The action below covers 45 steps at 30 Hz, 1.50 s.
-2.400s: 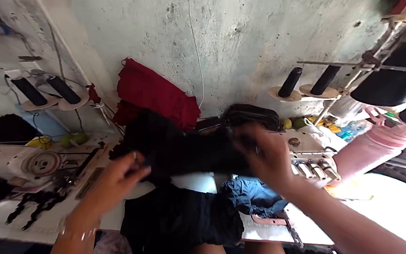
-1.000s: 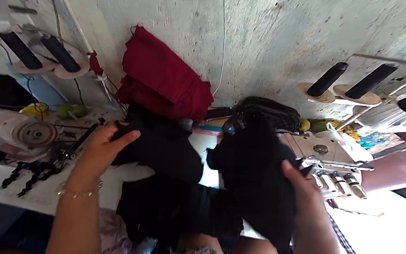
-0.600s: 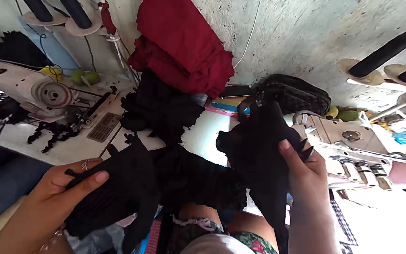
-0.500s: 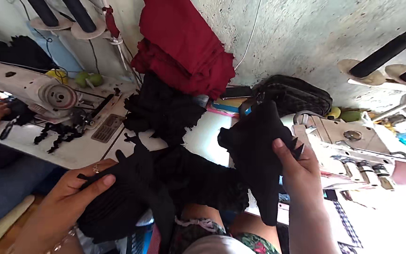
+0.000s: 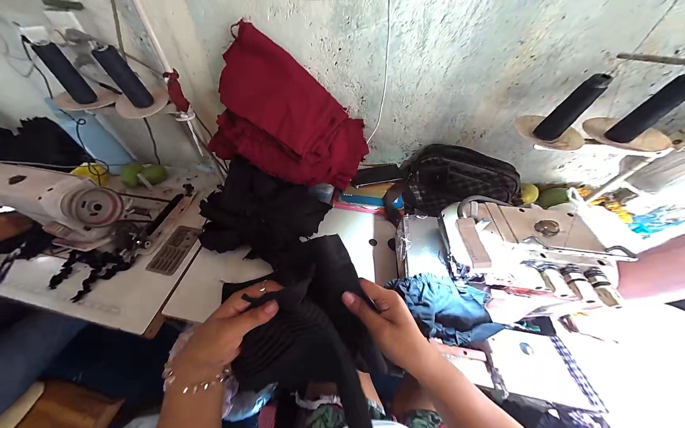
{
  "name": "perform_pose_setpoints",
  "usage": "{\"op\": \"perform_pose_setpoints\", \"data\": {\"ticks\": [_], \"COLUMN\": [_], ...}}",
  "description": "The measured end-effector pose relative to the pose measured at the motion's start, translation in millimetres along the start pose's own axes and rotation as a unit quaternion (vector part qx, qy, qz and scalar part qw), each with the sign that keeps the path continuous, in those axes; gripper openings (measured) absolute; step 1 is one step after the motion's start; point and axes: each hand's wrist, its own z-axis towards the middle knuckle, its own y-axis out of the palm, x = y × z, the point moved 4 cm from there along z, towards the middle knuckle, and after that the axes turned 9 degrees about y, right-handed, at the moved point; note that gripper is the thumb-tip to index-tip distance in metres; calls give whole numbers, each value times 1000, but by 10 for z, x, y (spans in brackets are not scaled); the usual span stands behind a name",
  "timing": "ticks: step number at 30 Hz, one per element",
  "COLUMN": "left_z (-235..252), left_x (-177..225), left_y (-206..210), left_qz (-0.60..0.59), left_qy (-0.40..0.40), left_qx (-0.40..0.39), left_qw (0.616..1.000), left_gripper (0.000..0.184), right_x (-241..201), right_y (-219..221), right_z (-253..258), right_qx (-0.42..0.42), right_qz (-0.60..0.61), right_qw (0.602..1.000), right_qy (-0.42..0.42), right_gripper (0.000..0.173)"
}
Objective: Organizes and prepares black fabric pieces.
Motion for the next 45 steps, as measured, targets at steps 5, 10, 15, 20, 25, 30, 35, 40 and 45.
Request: {"op": "perform_pose_setpoints", "data": {"ticks": [5,10,15,20,25,30,35,40,45], "left_z": [283,21,-441,-434,-786,-997,-934,-751,-645], "left_x": [-65,-216,-1117,-754,-735,-702,-589,-560,-458], "left_y": [154,-243,-913,-89,631,600,516,331,436], "left_qz": [-96,81,512,318,-140,-185,-20,284,370], "left_qy": [-15,-20,-220,-12,-83,-40,9,139,215], "left_qx": [92,159,114,148,169,181,174,128,97], "left_qw": [991,984,822,936,972,965,984,940,899], "left_gripper": [21,23,58,96,33,32,34,55,31], "right_x": [-90,-621,-428,25,128,399,474,245,113], "right_y": [-525,-922,-631,-43,348,140,181,-8,68], "right_z": [182,80,-154,-420,-616,-361,-228,-116,-121], "right_qx": [156,204,167,94,-101,-73,-69,-13,-112], "right_qz": [38,-33,-156,-159,-11,9,34,-110,-64], "right_qw": [987,967,958,977,993,996,997,992,989], "right_qy": [22,-152,-176,-103,-63,43,24,-60,-74], "right_gripper": [20,13,23,28,38,68,20,25,37]}}
